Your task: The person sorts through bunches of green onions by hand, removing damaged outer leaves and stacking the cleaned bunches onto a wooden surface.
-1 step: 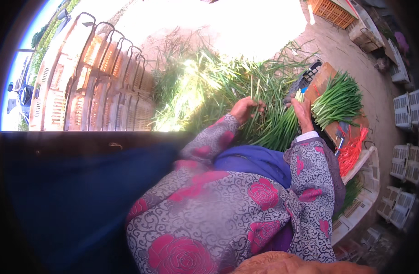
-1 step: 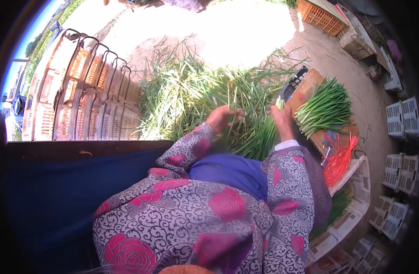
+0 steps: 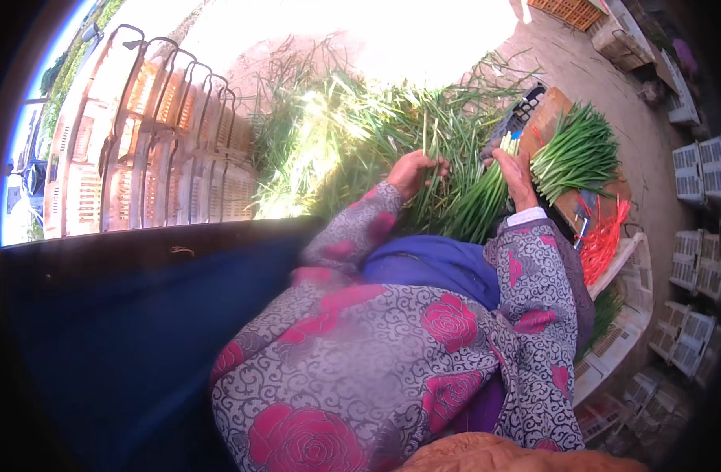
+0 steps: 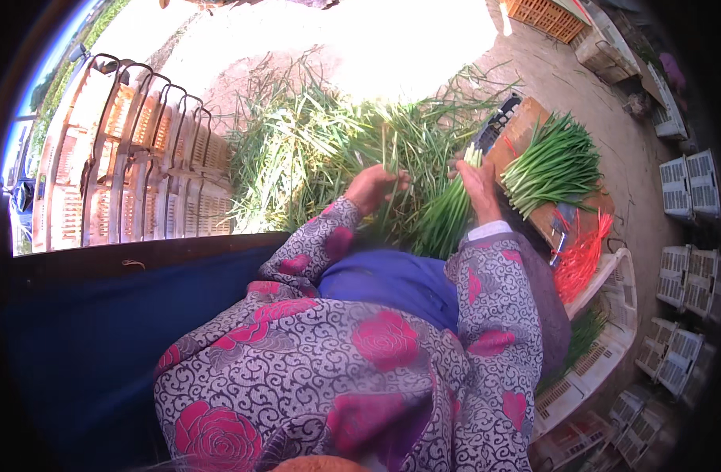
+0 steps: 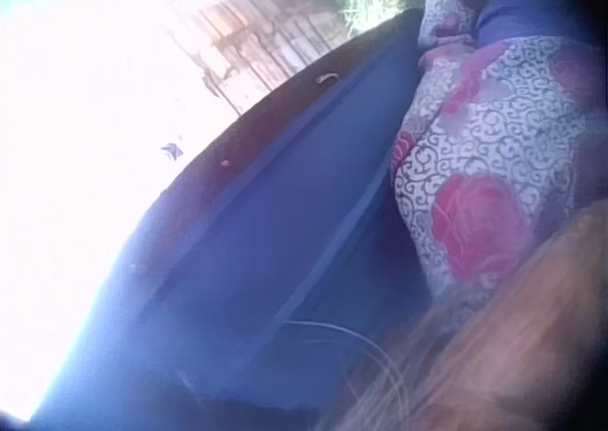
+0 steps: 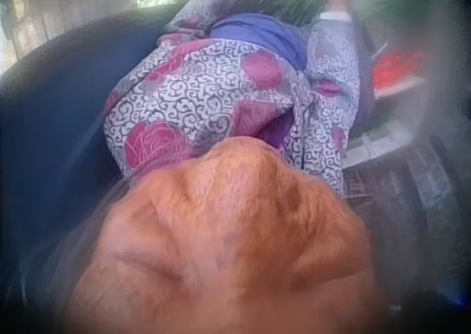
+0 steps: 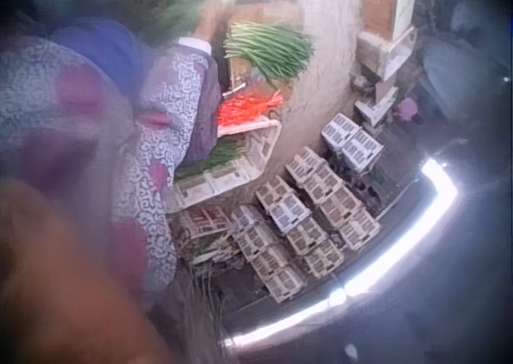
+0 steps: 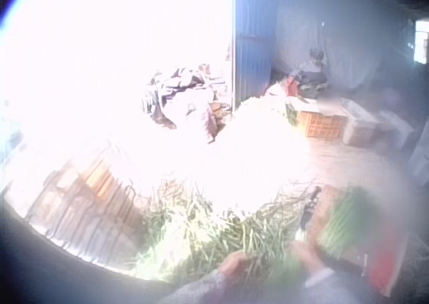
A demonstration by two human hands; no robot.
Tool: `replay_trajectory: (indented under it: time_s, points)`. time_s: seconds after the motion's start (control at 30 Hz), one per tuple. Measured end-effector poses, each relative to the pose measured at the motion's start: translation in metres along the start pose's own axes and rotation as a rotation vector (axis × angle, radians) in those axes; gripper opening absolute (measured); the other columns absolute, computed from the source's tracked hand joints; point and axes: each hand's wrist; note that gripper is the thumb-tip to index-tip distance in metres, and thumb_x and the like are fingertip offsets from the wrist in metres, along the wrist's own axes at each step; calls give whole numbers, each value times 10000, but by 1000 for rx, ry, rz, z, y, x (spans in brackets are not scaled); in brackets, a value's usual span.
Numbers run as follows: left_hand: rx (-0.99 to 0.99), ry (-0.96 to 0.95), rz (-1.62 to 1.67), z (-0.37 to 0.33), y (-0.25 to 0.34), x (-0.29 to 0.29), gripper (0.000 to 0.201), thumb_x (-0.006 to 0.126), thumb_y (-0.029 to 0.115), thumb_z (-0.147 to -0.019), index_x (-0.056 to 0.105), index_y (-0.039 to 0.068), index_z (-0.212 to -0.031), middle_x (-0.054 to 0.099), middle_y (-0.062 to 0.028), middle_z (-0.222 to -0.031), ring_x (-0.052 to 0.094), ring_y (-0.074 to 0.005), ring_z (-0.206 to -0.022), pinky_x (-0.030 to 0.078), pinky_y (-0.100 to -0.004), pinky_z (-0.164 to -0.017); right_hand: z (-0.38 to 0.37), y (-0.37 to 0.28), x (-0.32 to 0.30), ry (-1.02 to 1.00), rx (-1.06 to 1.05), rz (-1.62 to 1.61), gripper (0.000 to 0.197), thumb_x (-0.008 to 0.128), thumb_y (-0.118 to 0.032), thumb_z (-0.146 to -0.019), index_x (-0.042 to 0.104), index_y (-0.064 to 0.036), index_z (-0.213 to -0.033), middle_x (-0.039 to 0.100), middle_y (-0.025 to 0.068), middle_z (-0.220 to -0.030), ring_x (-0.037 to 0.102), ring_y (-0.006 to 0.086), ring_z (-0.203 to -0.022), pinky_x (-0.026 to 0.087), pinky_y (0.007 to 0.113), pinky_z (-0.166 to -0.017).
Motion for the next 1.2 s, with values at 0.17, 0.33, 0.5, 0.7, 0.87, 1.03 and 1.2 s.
replay_trajectory:
  time_s: [0.17, 0.33, 0.5, 0.7, 0.87, 1.03, 1.2]
  points:
    - [-42, -63, -96, -4, -9, 15, 267, 667, 182, -919, 661, 17, -1130, 710, -72, -1031, 655, -150, -891, 453, -274, -669, 36, -51, 39, -188, 66, 92, 368, 774, -256, -854, 684, 22, -1078, 692, 69, -855, 651, 149, -700, 519, 282, -624]
    - [-31, -132, -194, 3, -10, 29, 265, 652, 170, -931, 681, 3, -1135, 722, -86, -964, 623, -108, -734, 440, -242, -584, 41, -46, 58, -280, 9, 132, 231, 766, -164, -854, 693, -4, -1003, 682, 28, -827, 628, 113, -702, 498, 264, -650]
    - [-21, 70, -147, 5, -5, 18, 176, 697, 54, -880, 674, 52, -1054, 690, -30, -877, 619, -72, -705, 359, -191, -494, 31, -35, 51, -196, -63, 360, 150, 736, -172, -833, 715, -43, -906, 687, 19, -713, 620, 104, -620, 490, 275, -619]
    - [-66, 36, -146, 10, -8, 18, 190, 691, 106, -899, 638, 64, -1076, 688, -44, -902, 634, -109, -723, 384, -218, -510, -13, 13, -19, 111, 141, 778, 294, 719, -248, -772, 708, -29, -968, 701, 54, -670, 697, 177, -654, 523, 336, -641]
    - [-107, 20, -103, 7, -8, 26, 205, 634, 191, -948, 638, 58, -1103, 686, -45, -939, 647, -130, -767, 412, -242, -533, 29, -42, 29, -158, 4, 371, 285, 766, -189, -835, 672, 3, -1022, 680, 48, -840, 645, 131, -709, 502, 284, -668]
    - [-75, -10, -100, 9, -9, 21, 269, 608, 239, -970, 630, 25, -1131, 703, -89, -974, 674, -154, -773, 488, -273, -561, 44, -53, 53, -305, -7, 77, 224, 776, -209, -853, 694, -27, -954, 678, 27, -819, 628, 119, -735, 492, 275, -687]
    - [-21, 172, -371, -4, -20, -24, 259, 669, 284, -937, 697, 46, -1034, 709, -25, -868, 619, -101, -650, 420, -219, -540, 35, -48, 39, -144, -6, 154, 223, 787, -235, -850, 698, -44, -923, 681, 21, -788, 642, 118, -714, 503, 277, -649]
Point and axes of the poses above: each hand's wrist, its own z-axis away from the middle knuckle, its own x-axis out of the palm, y = z × x
